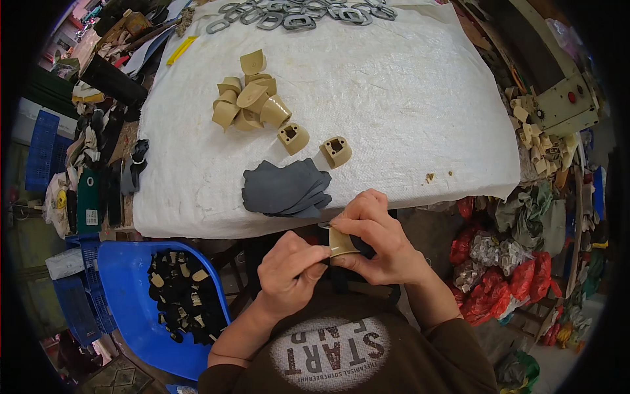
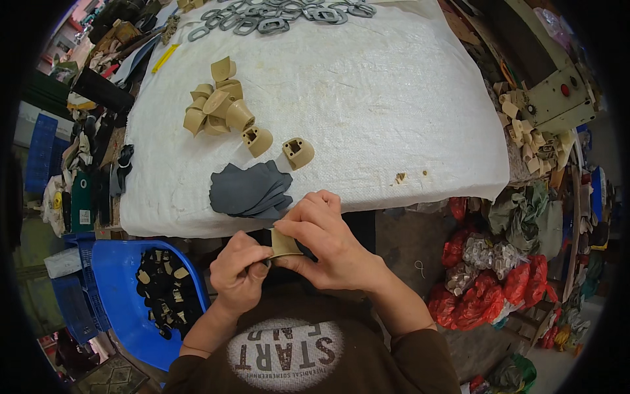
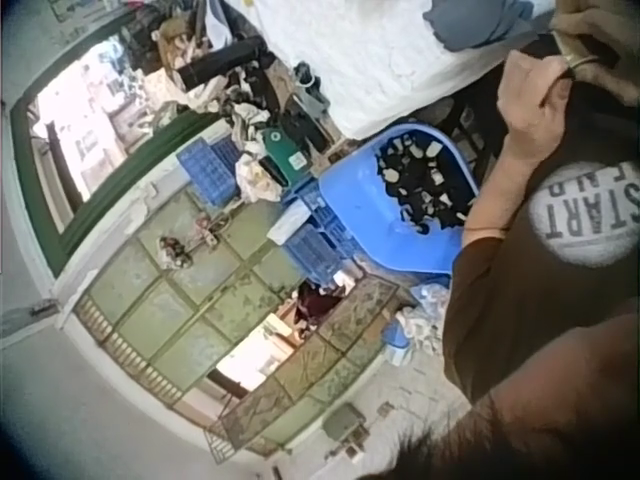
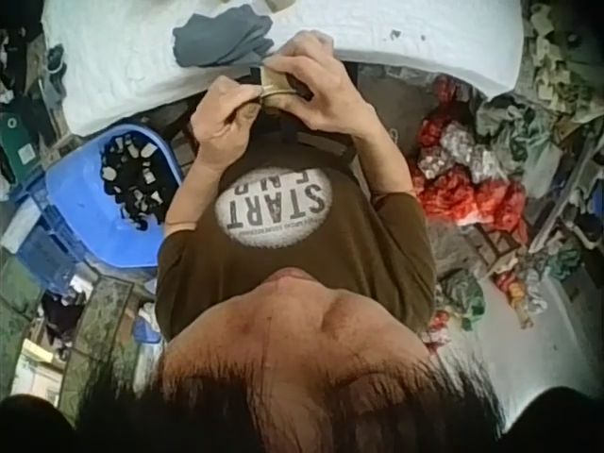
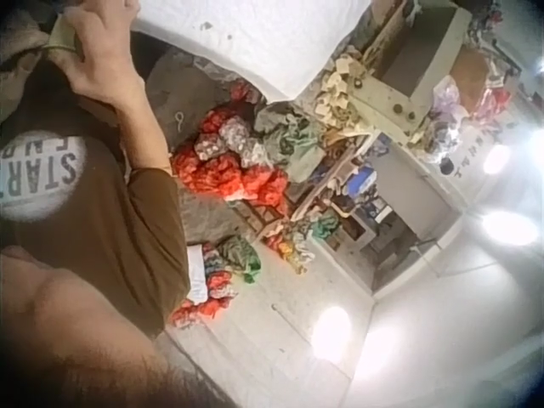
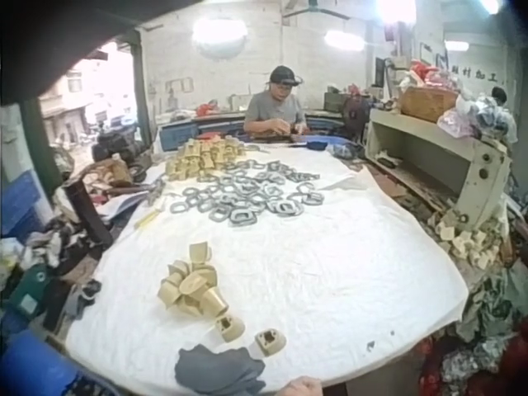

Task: Manually assembling and inspecting small plastic or rubber shoe components, fitting pieces together and checking for defects.

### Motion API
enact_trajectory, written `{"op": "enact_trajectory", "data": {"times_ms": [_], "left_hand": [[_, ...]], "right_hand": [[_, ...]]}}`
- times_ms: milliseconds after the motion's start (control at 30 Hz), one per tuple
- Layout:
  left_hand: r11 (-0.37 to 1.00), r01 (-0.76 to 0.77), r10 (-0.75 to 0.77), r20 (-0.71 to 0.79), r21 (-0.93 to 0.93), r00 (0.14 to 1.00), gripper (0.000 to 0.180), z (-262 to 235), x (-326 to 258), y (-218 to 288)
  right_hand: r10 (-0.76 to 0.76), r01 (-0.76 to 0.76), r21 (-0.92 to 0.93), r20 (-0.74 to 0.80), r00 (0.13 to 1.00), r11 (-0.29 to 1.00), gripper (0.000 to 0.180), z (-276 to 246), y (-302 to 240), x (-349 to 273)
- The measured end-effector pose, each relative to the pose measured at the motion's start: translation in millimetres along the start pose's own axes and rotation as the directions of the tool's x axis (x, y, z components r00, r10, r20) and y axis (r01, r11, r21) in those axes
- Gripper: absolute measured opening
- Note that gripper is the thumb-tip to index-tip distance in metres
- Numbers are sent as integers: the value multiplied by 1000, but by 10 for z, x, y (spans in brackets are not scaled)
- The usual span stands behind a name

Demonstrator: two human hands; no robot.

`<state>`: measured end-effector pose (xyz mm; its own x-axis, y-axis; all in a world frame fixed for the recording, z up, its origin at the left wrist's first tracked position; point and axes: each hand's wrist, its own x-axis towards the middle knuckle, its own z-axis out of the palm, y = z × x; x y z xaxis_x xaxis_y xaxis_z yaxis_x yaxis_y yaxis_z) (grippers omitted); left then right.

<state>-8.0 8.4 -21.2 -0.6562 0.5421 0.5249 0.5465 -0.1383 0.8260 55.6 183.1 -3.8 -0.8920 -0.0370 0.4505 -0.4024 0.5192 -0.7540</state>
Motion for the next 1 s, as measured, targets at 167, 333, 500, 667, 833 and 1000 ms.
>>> {"op": "enact_trajectory", "data": {"times_ms": [167,333,500,667,833,1000], "left_hand": [[958,-187,184,31,216,982,17,3,3,-3],[996,-85,83,56,30,995,35,-17,-38,14],[713,610,-510,341,-345,789,51,-53,-6,9],[607,712,-567,436,-352,699,36,-169,-18,-10],[746,621,-585,207,-241,784,37,-111,70,49],[786,566,-515,242,-249,822,43,-44,62,70]], "right_hand": [[1,-2,19,78,997,1000,43,34,-31,14],[-47,42,-72,-69,996,996,44,60,-30,-5],[-151,133,-282,-43,988,950,39,117,-84,-37],[-28,27,-255,0,1000,966,54,30,-293,34],[183,-121,242,-252,950,963,56,144,-208,-144],[516,-382,511,-149,843,770,11,340,-190,-218]]}}
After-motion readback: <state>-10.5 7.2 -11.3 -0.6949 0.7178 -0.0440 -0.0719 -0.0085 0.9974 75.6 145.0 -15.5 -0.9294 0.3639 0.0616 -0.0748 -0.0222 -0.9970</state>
